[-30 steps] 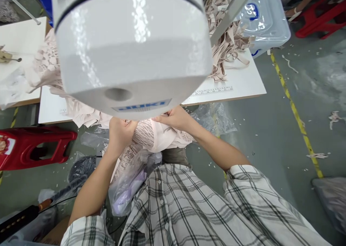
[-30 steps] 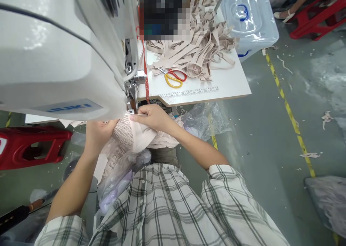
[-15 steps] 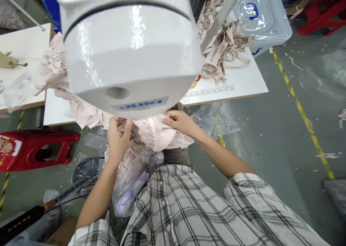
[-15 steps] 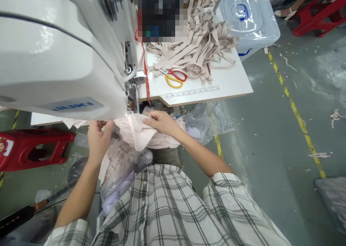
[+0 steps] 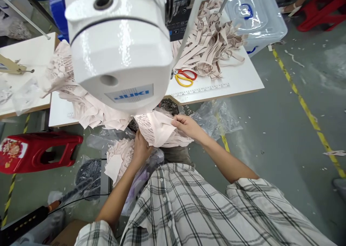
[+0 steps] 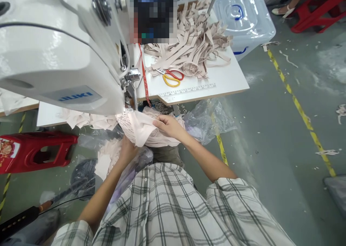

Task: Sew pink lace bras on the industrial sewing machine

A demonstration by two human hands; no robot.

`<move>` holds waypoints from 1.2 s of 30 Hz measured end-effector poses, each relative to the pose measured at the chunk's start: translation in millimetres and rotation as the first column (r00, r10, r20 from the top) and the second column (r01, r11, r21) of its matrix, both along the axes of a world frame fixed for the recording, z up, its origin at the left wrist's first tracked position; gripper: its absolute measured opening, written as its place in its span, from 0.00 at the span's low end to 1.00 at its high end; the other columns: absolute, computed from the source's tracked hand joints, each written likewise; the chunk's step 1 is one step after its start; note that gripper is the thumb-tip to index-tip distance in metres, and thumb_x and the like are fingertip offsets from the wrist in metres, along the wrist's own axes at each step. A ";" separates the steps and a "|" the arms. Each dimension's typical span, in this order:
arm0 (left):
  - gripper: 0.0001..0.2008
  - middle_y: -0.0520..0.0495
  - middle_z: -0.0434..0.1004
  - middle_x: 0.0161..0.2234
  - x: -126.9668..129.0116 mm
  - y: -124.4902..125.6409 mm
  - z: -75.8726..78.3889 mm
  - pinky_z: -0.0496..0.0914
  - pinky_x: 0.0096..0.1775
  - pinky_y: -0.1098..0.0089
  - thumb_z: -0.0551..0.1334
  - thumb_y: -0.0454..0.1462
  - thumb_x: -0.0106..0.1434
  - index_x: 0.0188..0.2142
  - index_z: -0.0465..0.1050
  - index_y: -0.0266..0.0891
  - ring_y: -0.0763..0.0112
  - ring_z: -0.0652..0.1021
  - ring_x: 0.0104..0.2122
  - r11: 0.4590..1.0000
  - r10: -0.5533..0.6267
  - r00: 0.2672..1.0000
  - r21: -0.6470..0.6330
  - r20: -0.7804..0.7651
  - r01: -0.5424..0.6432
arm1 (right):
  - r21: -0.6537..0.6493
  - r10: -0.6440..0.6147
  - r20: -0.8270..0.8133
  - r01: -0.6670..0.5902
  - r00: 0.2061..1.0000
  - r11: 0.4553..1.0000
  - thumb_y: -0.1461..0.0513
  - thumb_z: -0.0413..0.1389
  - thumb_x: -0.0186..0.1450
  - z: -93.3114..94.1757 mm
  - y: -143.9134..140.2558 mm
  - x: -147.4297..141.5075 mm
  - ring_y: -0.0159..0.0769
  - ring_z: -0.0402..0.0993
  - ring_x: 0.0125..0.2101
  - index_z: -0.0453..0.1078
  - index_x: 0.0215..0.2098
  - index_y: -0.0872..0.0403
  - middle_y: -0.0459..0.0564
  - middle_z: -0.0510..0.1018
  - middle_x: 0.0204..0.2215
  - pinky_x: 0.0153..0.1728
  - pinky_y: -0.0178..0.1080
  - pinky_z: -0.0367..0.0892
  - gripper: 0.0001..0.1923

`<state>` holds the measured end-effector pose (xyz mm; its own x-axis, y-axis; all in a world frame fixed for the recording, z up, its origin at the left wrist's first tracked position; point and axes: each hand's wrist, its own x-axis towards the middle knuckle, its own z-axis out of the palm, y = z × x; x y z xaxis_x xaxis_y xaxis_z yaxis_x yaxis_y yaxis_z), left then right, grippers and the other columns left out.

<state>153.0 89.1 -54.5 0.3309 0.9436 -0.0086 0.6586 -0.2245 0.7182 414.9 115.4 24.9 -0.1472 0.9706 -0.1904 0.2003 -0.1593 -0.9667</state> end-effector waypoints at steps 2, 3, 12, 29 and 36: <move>0.40 0.28 0.60 0.67 -4.0 8.2 -6.2 0.62 0.64 0.40 0.66 0.34 0.59 0.69 0.55 0.38 0.38 0.60 0.69 0.999 -0.036 0.998 -0.008 -0.047 0.036 | 0.003 0.000 -0.003 0.000 1.000 1.000 0.38 0.55 0.63 1.4 -2.0 0.9 0.31 0.61 0.25 0.65 0.26 0.54 0.43 0.65 0.22 0.30 0.35 0.56 0.28; 0.38 0.29 0.63 0.66 -8.8 12.7 -7.6 0.64 0.63 0.42 0.64 0.31 0.59 0.69 0.57 0.38 0.39 0.63 0.68 0.999 -0.053 0.996 -0.016 -0.066 0.052 | 0.008 0.004 0.002 -0.004 1.000 1.000 0.39 0.55 0.64 2.0 -2.5 1.5 0.32 0.62 0.26 0.66 0.27 0.54 0.43 0.67 0.23 0.31 0.36 0.57 0.27; 0.33 0.41 0.66 0.67 -65.0 37.8 27.5 0.65 0.65 0.49 0.55 0.25 0.59 0.64 0.66 0.44 0.50 0.67 0.66 0.963 0.086 0.984 0.267 -0.159 -0.041 | 0.032 -0.036 0.248 0.028 0.968 0.999 0.41 0.54 0.66 4.6 -21.8 50.4 0.33 0.64 0.27 0.68 0.26 0.54 0.45 0.70 0.24 0.29 0.35 0.57 0.27; 0.58 0.25 0.43 0.73 -206.4 -71.8 10.4 0.55 0.68 0.43 0.74 0.49 0.50 0.72 0.47 0.35 0.36 0.53 0.72 0.962 -0.101 0.838 -0.268 -0.536 -0.056 | 0.396 0.144 0.580 -0.432 0.802 0.810 0.47 0.58 0.67 -100.1 -67.6 -35.8 0.52 0.66 0.60 0.66 0.62 0.54 0.63 0.72 0.59 0.62 0.54 0.63 0.31; 0.66 0.22 0.44 0.72 -186.8 -107.6 -46.2 0.57 0.66 0.46 0.77 0.52 0.46 0.73 0.41 0.35 0.36 0.54 0.71 0.946 -0.051 0.795 -0.284 -0.605 -0.155 | 0.165 0.626 0.680 -0.911 0.382 0.377 0.63 0.54 0.72 -164.5 -114.4 -178.3 0.43 0.61 0.65 0.70 0.61 0.48 0.52 0.69 0.66 0.69 0.53 0.51 0.19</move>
<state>-33.8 -18.6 -100.7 0.1120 0.8731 -0.4745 0.9796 -0.0169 0.2000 236.6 1.1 -139.6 -0.9115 0.4041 -0.0760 0.3700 0.7253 -0.5806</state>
